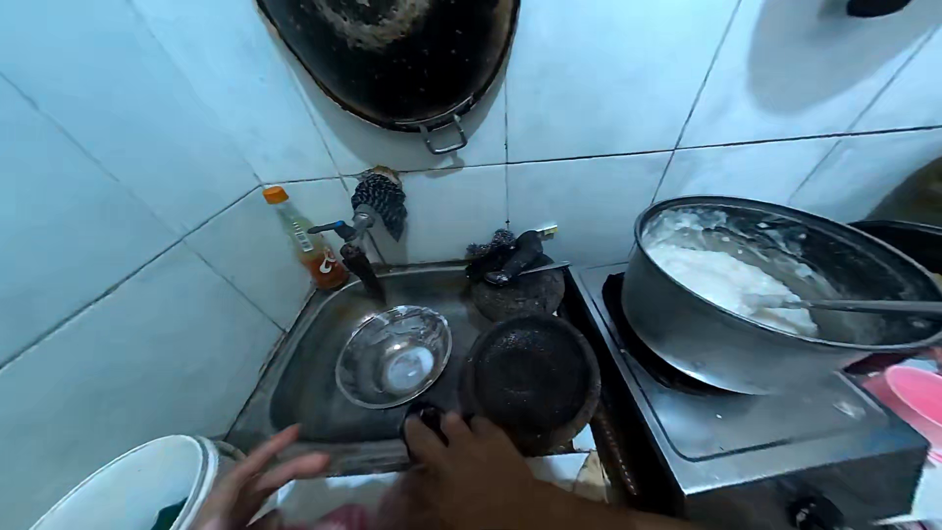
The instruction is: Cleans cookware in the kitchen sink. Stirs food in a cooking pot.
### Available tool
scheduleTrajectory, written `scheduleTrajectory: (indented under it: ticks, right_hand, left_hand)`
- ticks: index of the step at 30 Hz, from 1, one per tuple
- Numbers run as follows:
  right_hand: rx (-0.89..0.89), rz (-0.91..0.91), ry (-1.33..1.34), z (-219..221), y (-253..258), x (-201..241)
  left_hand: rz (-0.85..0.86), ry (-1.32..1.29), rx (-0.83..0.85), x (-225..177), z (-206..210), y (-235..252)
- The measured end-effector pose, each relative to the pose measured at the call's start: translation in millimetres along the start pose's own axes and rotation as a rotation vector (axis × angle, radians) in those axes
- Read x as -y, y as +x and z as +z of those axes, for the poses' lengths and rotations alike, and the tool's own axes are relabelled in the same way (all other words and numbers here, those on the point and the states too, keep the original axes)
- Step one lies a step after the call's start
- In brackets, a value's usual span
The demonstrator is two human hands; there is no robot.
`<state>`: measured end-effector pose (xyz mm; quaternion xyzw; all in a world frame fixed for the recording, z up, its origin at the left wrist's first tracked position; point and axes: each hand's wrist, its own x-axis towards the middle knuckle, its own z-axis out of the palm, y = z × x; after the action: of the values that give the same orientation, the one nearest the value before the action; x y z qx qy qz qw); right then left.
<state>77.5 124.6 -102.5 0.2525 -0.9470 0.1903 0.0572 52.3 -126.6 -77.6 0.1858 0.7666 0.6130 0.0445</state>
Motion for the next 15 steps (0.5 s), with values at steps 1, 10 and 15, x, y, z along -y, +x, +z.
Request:
scheduleTrajectory:
  ticks: [1,10,15]
  right_hand:
    - [0.084,0.004,-0.043,21.2,-4.8,-9.2]
    - [-0.160,0.033,-0.249,37.4,-40.5,-43.8]
    - [-0.427,0.007,-0.292,-12.8,-61.0,-35.5]
  left_hand:
    - [-0.074,0.097,0.031,7.1,18.3,16.6]
    - [-0.046,0.293,0.072,49.5,126.9,66.2]
    - [0.202,0.179,-0.066,29.6,84.6,59.8]
